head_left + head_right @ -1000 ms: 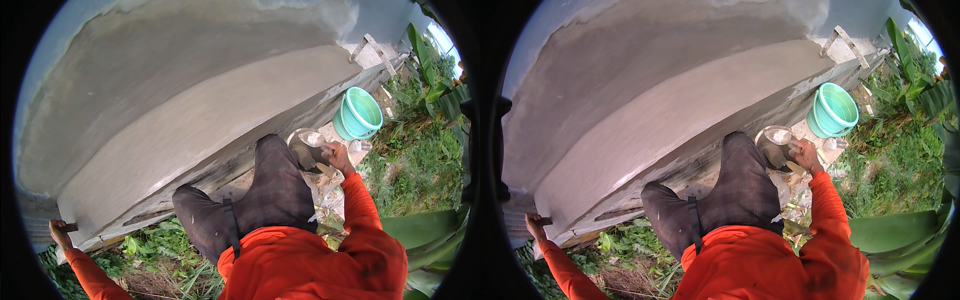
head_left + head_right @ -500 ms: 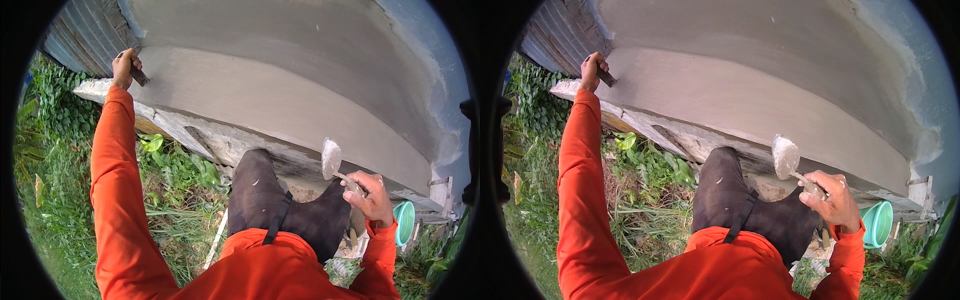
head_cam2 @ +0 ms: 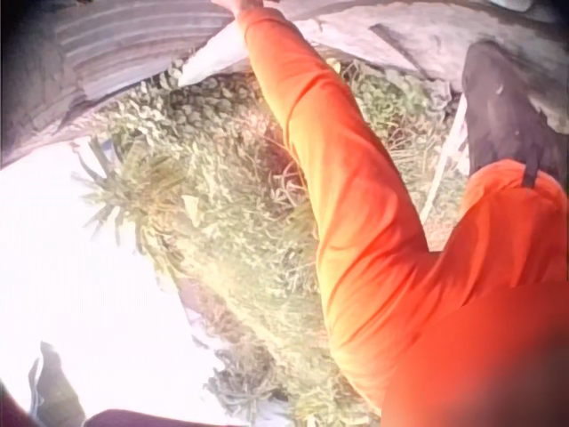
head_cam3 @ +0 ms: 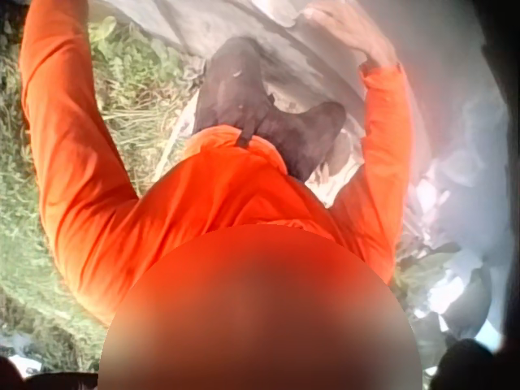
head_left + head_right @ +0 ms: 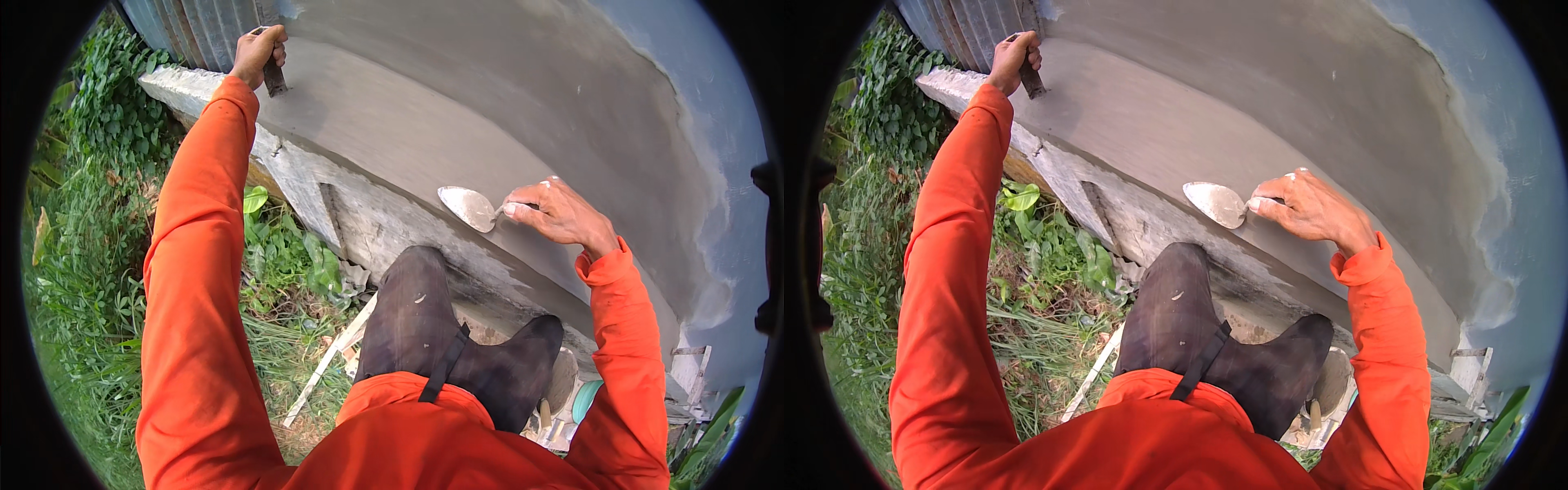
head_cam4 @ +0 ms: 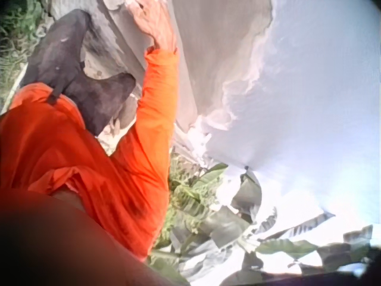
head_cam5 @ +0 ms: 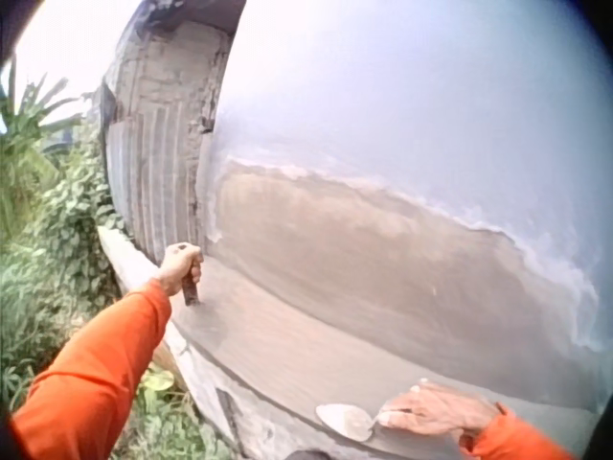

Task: The person applies wet cement to a low outdoor wall using a trowel and a straightedge, smoothing the surface in long strokes. A green bucket and a metal mixing bowl are nearby on the ground.

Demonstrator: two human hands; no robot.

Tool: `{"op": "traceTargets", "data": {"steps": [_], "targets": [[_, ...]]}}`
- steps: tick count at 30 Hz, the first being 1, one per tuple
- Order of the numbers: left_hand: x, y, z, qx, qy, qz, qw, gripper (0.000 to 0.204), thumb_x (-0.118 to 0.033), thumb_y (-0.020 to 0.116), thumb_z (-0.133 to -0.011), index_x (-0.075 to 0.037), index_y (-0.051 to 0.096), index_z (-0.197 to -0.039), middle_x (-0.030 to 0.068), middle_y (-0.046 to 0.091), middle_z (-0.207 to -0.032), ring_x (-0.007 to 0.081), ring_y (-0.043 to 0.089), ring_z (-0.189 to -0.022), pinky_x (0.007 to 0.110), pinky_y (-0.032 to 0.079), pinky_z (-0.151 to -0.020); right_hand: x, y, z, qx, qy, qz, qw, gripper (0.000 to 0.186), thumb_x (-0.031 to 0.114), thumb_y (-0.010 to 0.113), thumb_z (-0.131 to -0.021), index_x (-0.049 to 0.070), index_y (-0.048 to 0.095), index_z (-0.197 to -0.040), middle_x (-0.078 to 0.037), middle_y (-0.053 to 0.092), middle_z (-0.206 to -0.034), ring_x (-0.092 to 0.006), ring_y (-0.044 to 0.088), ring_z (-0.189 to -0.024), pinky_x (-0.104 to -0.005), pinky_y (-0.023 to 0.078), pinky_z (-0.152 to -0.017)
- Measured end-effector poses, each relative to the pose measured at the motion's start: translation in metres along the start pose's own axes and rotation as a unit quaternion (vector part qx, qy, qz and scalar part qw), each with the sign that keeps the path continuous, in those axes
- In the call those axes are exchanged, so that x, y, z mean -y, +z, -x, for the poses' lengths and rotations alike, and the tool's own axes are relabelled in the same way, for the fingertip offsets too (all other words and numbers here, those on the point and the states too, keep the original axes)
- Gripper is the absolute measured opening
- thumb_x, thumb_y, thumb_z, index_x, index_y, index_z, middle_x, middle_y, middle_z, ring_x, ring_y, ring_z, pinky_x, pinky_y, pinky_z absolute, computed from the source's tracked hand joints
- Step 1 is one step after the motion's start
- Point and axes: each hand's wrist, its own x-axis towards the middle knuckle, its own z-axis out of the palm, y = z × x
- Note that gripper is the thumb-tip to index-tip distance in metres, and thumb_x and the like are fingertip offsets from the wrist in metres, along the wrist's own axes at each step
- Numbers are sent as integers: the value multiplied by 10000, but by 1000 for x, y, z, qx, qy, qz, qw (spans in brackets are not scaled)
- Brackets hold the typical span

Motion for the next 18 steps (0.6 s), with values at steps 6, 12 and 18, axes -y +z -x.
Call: {"op": "traceTargets", "data": {"steps": [6, 12, 18], "targets": [[2, -1, 0, 10, 1, -12, 1000, 136, -91, 655, -940, -53, 594, -824, 23, 507, -664, 158, 512, -561, 335, 444, -545, 3, 1, -13, 29, 26, 13, 999, 378, 384, 604, -1037, 56, 788, -1067, -205, 737, -882, -404, 661, -838, -505, 495, -756], [3, -1, -1, 9, 5, -4, 1000, 141, -91, 656, -931, -52, 600, -807, 26, 509, -647, 163, 512, -552, 336, 442, -542, 20, -7, -19, 21, 25, 87, 996, 359, 379, 614, -1032, 76, 802, -1069, -215, 725, -845, -410, 677, -850, -523, 503, -762], [3, -1, -2, 10, 7, 4, 1000, 129, -81, 667, -913, -42, 615, -801, 27, 525, -652, 162, 515, -550, 338, 449, -541, 32, -7, -24, 18, 12, 157, 987, 351, 388, 644, -1021, 82, 810, -1056, -196, 736, -838, -405, 696, -853, -521, 529, -757]]}}
